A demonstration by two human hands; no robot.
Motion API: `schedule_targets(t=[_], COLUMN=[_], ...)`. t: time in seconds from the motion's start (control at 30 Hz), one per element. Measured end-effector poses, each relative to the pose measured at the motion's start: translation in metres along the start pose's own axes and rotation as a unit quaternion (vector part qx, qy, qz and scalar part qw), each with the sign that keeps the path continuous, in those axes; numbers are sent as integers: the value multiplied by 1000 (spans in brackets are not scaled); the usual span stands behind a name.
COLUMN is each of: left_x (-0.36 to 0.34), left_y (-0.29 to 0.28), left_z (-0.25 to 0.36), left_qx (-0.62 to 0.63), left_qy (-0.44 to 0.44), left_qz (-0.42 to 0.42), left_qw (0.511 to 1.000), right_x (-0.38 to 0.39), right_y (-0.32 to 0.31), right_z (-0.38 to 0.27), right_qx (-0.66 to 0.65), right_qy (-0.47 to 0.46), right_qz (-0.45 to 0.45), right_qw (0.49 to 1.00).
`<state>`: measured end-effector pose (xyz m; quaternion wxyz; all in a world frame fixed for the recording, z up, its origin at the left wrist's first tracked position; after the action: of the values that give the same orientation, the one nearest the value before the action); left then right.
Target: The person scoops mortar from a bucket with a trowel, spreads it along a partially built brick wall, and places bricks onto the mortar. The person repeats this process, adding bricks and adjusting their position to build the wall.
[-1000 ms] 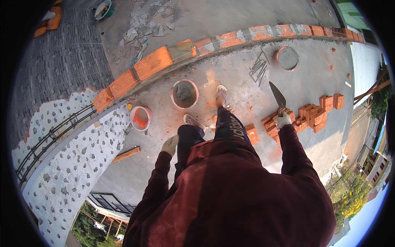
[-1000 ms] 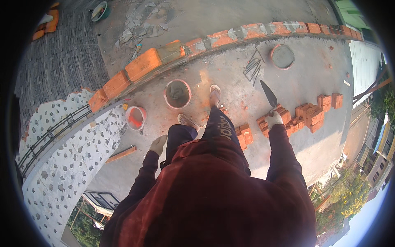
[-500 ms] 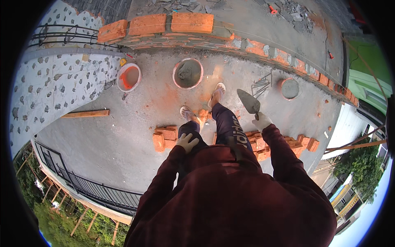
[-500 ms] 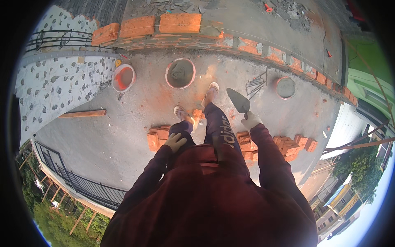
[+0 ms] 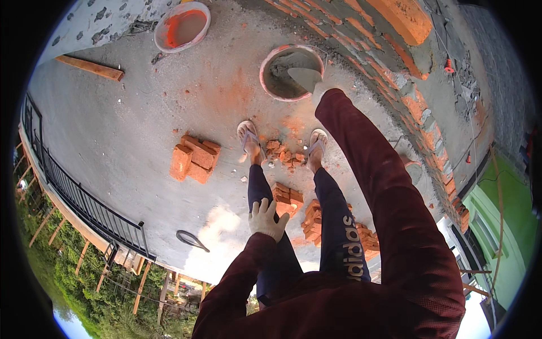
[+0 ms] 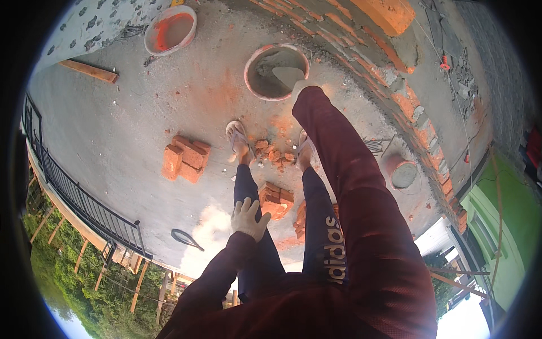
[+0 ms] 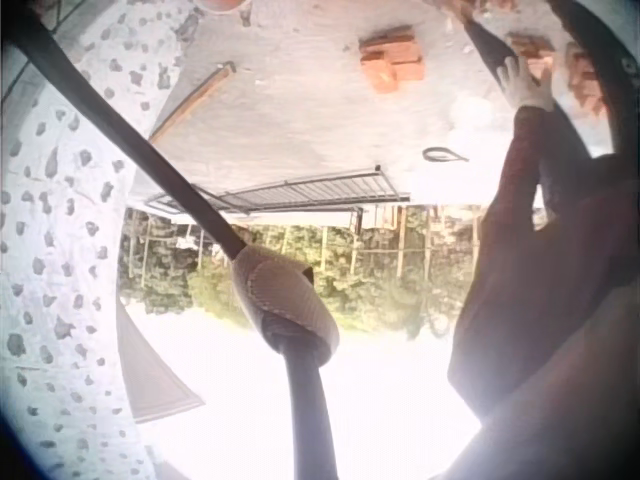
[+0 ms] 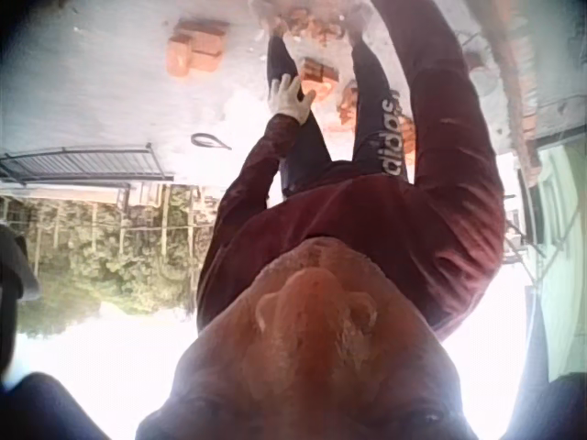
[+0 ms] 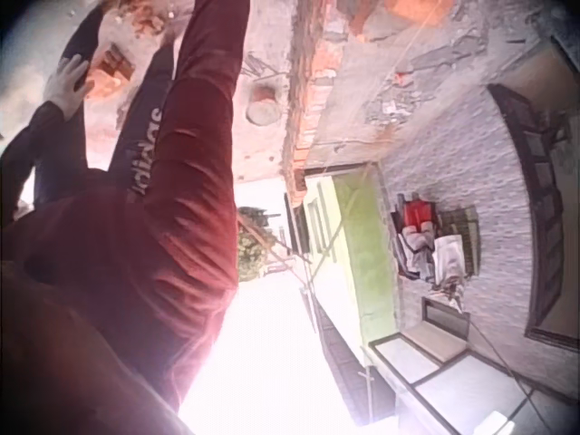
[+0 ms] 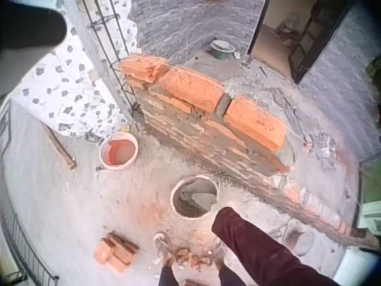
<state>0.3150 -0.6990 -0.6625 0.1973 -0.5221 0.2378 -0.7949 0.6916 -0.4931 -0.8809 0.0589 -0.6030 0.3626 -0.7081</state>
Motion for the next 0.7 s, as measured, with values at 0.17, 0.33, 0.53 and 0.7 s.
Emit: schedule_targets(t=[0.17,0.33,0.53,0.7], left_x=[-8,-9,-22,-19], left_y=[16,17,5,2], left_z=[13,7,11,8], left_qx=[23,29,7,-30], left_qy=[-31,-52,-10,4], left_qz=[-51,-36,-35,-5], left_qw=[998,998,999,1000], right_x=[-68,-46,-13,63], right_y=[29,56,87,82], right_z=[-37,-69,-1,34], right_qx=[153,-194,-580,-689], right_qy=[-115,-29,-53,-77], right_qz=[-51,-104,-160,-146], right_qw=[980,975,797,706])
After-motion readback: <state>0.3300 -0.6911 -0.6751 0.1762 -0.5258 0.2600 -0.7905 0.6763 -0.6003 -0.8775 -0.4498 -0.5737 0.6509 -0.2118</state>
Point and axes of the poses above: each hand's wrist, its own x-axis away from the middle knuckle, its own y-axis out of the palm, z = x × y, the point moved 1 cm from there along -x, towards the middle knuckle, and after that the axes turned 3 degrees about y, right-handed, at the moved point
